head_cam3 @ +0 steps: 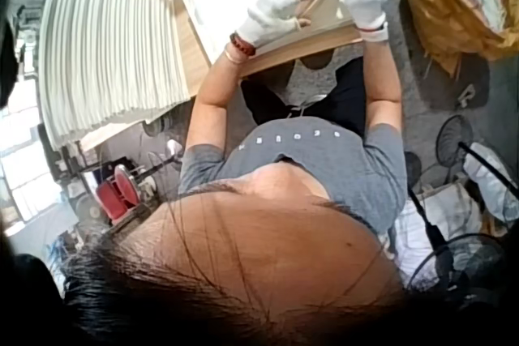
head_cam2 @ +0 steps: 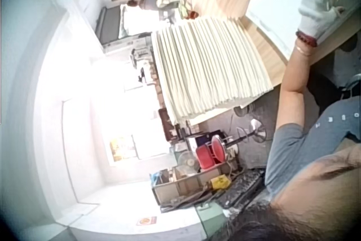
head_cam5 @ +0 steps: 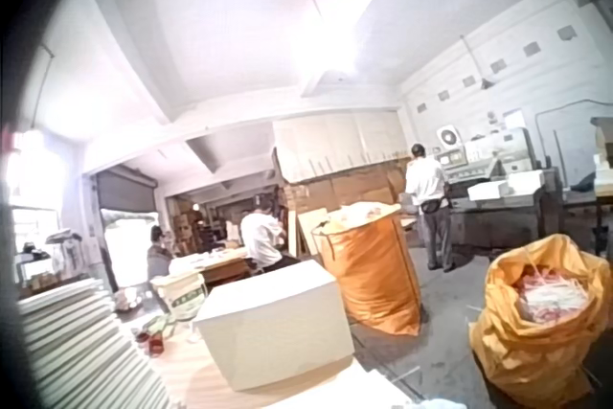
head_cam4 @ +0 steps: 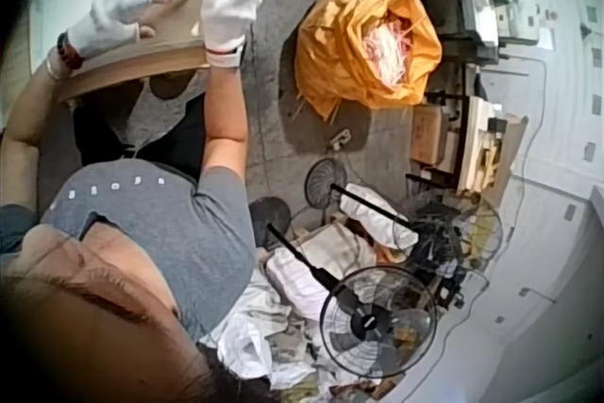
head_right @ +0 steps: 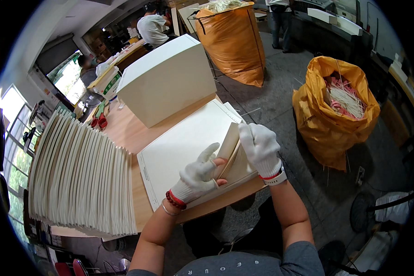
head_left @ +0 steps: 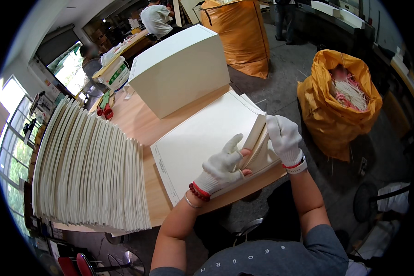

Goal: The person repeatedly picks up a single white sheet of paper from a large stack on a table and places it onto a smaller stack. The person wears white gloves and continues this repetitive stacking motion throughout the clip.

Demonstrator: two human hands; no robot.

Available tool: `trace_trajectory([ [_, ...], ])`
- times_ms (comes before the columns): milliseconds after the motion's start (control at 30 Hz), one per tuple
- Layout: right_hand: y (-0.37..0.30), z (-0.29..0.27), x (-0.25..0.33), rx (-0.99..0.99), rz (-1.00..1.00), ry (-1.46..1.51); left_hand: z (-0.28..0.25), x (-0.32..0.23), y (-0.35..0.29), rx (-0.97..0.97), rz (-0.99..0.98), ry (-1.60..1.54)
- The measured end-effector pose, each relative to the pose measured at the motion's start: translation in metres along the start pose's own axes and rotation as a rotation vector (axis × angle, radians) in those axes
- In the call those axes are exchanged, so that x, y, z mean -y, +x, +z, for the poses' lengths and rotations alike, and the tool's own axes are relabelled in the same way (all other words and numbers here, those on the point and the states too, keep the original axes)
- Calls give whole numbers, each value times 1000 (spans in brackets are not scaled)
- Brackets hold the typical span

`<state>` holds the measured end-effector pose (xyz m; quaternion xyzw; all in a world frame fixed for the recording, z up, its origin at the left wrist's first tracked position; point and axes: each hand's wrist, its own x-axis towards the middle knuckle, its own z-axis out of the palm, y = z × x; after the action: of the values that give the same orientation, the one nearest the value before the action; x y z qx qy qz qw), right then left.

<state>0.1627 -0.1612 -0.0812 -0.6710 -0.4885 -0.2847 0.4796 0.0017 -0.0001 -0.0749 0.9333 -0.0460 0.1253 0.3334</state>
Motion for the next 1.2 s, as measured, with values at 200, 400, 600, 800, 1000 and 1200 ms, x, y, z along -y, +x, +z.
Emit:
trace_trajectory([
  [200, -1, -4, 1, 16, 154, 190, -6, -6, 2, 46, -18, -24],
  [400, 4, -8, 9, 47, 277, 235, 3, 3, -1, -128, 169, 1],
  [600, 0, 0, 3, -20, 248, 217, -12, -13, 5, 112, -4, -32],
  [800, -3, 1, 2, -42, 216, 190, 2, 2, 0, -62, 102, -57],
  [1000, 2, -6, 6, 14, 325, 286, -1, 5, 0, 21, 10, -67],
  [1200, 0, -4, 4, -11, 365, 316, -2, 3, 3, 0, 217, 114],
])
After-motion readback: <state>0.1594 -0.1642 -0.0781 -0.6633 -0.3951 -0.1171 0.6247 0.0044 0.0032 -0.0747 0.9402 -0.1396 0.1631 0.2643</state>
